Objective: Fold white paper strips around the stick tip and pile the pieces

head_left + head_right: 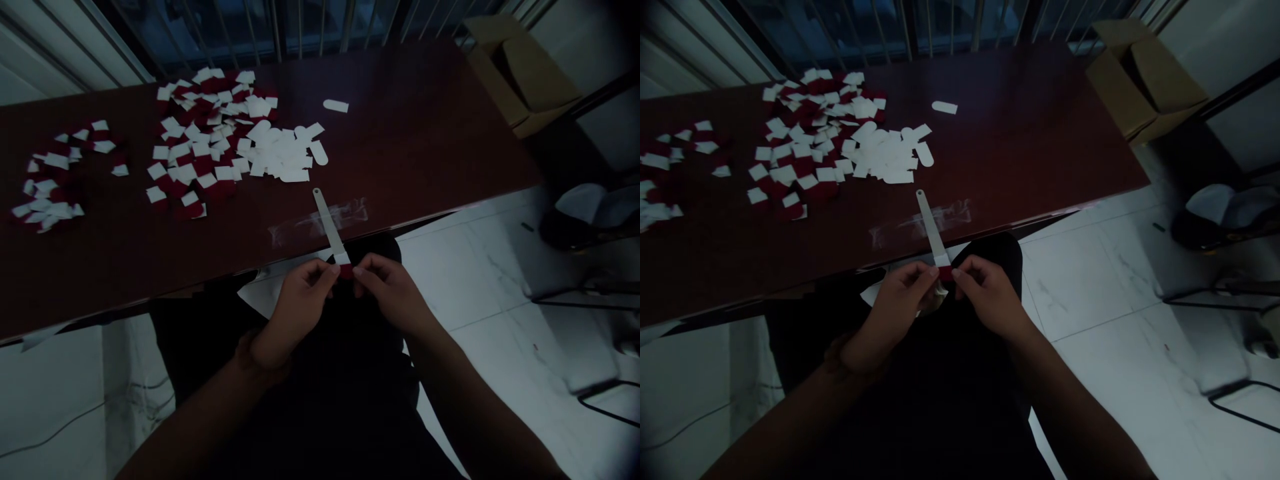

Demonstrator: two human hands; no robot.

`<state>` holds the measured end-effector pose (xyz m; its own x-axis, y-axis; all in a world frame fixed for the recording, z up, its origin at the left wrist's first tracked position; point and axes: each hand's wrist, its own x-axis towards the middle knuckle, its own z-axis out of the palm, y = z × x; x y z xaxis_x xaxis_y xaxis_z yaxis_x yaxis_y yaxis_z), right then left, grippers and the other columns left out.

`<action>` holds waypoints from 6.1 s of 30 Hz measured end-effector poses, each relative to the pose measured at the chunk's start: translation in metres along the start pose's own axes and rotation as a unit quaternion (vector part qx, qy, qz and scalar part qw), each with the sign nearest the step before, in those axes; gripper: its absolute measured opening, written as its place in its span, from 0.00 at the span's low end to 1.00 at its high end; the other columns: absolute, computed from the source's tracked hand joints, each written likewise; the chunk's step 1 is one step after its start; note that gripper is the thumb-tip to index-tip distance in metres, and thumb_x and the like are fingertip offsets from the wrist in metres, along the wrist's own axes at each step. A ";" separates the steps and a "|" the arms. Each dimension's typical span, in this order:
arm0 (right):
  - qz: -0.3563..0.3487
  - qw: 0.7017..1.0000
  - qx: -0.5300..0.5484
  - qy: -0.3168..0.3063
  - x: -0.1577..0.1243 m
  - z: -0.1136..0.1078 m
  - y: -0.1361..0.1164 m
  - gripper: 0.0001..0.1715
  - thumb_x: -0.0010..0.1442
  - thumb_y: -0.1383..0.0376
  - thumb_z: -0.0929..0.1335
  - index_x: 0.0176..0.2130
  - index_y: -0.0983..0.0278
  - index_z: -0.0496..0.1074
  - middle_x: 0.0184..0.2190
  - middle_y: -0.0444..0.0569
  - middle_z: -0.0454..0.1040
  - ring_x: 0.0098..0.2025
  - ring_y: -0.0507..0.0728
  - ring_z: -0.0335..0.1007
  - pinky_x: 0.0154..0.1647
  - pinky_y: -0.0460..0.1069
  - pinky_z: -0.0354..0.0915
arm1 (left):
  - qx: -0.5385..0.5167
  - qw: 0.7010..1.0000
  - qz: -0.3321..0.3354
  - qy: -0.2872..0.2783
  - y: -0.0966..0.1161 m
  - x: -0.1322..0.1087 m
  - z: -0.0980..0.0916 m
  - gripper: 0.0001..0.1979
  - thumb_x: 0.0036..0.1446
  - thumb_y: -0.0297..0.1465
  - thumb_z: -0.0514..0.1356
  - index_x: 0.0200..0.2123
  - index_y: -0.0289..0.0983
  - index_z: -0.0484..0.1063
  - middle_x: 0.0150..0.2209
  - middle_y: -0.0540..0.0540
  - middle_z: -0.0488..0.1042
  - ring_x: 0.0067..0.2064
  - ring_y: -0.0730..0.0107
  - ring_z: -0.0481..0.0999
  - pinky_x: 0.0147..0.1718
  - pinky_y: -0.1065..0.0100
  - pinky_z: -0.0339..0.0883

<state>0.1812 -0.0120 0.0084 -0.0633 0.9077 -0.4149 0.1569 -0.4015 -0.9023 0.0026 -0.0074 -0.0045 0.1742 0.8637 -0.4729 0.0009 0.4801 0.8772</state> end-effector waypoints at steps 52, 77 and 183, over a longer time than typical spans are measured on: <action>0.002 0.999 0.040 0.003 0.016 -0.004 -0.007 0.10 0.65 0.57 0.72 0.38 0.60 0.79 0.29 0.44 0.78 0.32 0.54 0.72 0.36 0.49 0.65 | -0.074 0.995 -0.040 0.054 -0.001 0.004 0.003 0.17 0.58 0.47 0.68 0.36 0.38 0.81 0.24 0.52 0.70 0.22 0.77 0.62 0.21 0.72 0.53; 0.022 0.991 0.122 -0.043 -0.002 0.014 -0.011 0.10 0.67 0.64 0.68 0.41 0.60 0.81 0.28 0.42 0.74 0.31 0.52 0.68 0.35 0.48 0.63 | 0.543 0.794 0.269 0.044 0.057 -0.003 0.004 0.04 0.69 0.28 0.58 0.40 0.37 0.72 0.45 0.46 0.77 0.37 0.67 0.78 0.29 0.65 0.65; -0.026 0.997 0.055 -0.039 -0.011 0.020 0.002 0.13 0.72 0.60 0.66 0.38 0.60 0.77 0.25 0.42 0.75 0.30 0.54 0.71 0.36 0.50 0.66 | -0.183 0.978 -0.073 -0.072 0.012 0.013 0.011 0.14 0.61 0.40 0.66 0.43 0.37 0.84 0.23 0.53 0.67 0.22 0.74 0.69 0.23 0.70 0.64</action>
<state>0.1622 -0.0256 0.0089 -0.1449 0.9173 -0.3709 0.0428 -0.3687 -0.9286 0.0159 0.0073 0.0008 0.3355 0.7638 -0.5513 -0.3113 0.6423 0.7004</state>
